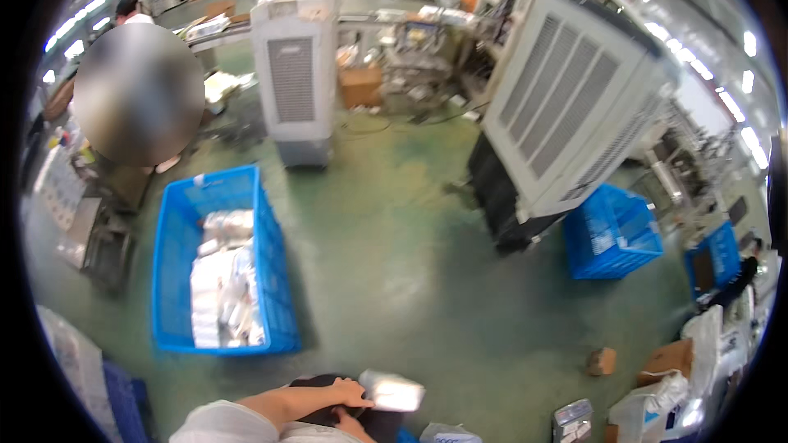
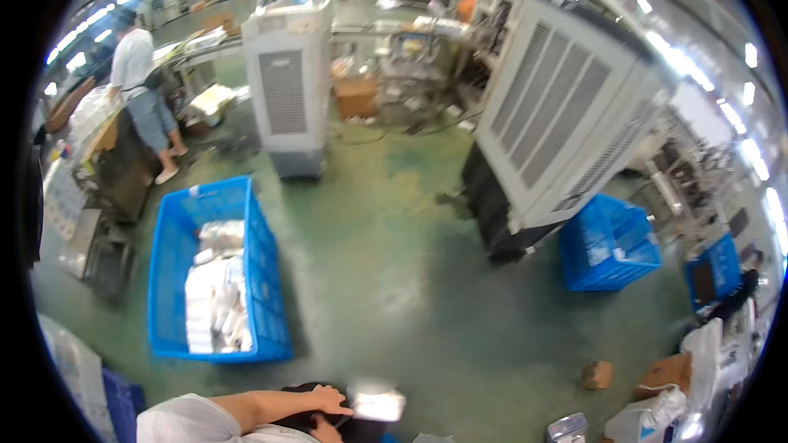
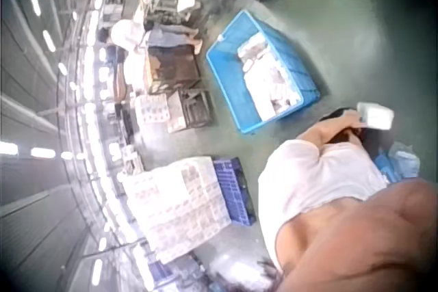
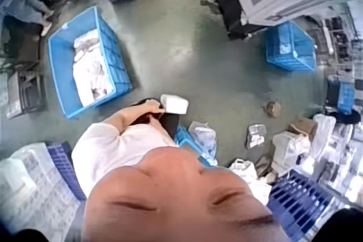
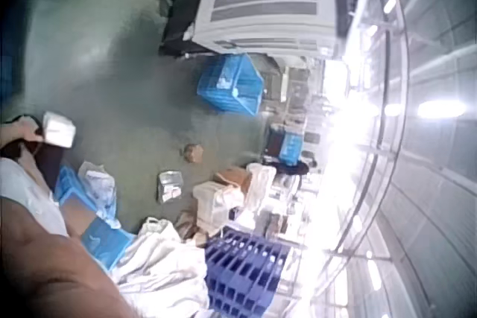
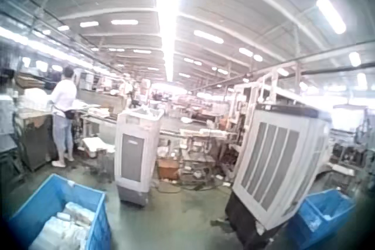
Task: The person packs paper rolls into large plastic bags on a metal table, seals a bag using a tape dispenser, and then moves to a crate to sort individual rolls into another plastic bag.
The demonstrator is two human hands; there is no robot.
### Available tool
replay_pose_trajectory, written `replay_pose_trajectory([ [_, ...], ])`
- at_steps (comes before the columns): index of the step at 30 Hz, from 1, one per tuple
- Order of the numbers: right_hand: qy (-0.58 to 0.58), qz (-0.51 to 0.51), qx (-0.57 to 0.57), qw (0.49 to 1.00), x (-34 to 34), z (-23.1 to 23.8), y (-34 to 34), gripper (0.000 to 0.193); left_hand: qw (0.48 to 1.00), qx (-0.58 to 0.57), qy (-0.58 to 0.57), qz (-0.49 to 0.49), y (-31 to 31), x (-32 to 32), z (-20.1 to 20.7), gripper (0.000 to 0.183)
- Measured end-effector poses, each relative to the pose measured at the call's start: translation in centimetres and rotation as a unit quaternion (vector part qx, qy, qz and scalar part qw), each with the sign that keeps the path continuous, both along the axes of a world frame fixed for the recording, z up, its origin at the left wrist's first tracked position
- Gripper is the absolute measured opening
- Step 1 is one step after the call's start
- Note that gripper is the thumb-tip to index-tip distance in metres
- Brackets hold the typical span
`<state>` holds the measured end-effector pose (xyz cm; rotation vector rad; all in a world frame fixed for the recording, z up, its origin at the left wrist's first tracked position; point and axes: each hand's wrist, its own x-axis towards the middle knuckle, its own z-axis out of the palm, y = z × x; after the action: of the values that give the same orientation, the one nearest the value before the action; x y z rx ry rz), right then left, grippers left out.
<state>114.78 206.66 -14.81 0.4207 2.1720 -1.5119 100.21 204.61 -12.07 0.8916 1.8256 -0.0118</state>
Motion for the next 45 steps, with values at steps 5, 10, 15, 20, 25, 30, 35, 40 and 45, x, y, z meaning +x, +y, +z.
replay_pose_trajectory([
  [5,-0.068,0.036,-0.113,0.991,-0.3,-0.3,11.7,0.027,0.974,0.037,0.142,0.171,3.8,1.0,-5.4,0.046],
  [10,-0.173,-0.089,0.021,0.981,3.6,-6.0,22.1,0.028,0.961,-0.189,0.0,0.204,5.5,2.3,-8.5,0.08],
  [15,-0.282,-0.217,0.12,0.927,2.6,-10.5,29.0,0.03,0.958,-0.267,0.027,0.1,7.9,2.9,-9.3,0.094],
  [20,-0.294,-0.224,0.113,0.922,1.8,-7.8,30.2,0.04,0.972,-0.219,0.032,0.079,12.4,-1.8,-9.6,0.094],
  [25,-0.243,-0.292,0.168,0.91,0.8,-4.9,32.4,0.051,0.987,-0.009,0.161,-0.017,21.1,-7.1,-15.0,0.08],
  [30,-0.269,-0.299,0.174,0.899,-0.6,-9.0,36.6,0.06,0.974,0.041,0.219,-0.035,36.8,-12.5,-25.3,0.083],
  [35,-0.27,-0.288,0.2,0.897,0.8,-10.5,42.6,0.052,0.98,0.076,0.185,0.02,56.8,-11.7,-36.1,0.1],
  [40,-0.275,-0.313,0.144,0.898,2.5,-10.5,48.9,0.046,0.957,-0.049,0.265,0.102,68.0,-9.3,-45.3,0.126],
  [45,-0.262,-0.341,0.123,0.894,4.7,-11.3,51.8,0.045,0.97,-0.038,0.203,0.128,69.8,-10.4,-44.1,0.115],
])
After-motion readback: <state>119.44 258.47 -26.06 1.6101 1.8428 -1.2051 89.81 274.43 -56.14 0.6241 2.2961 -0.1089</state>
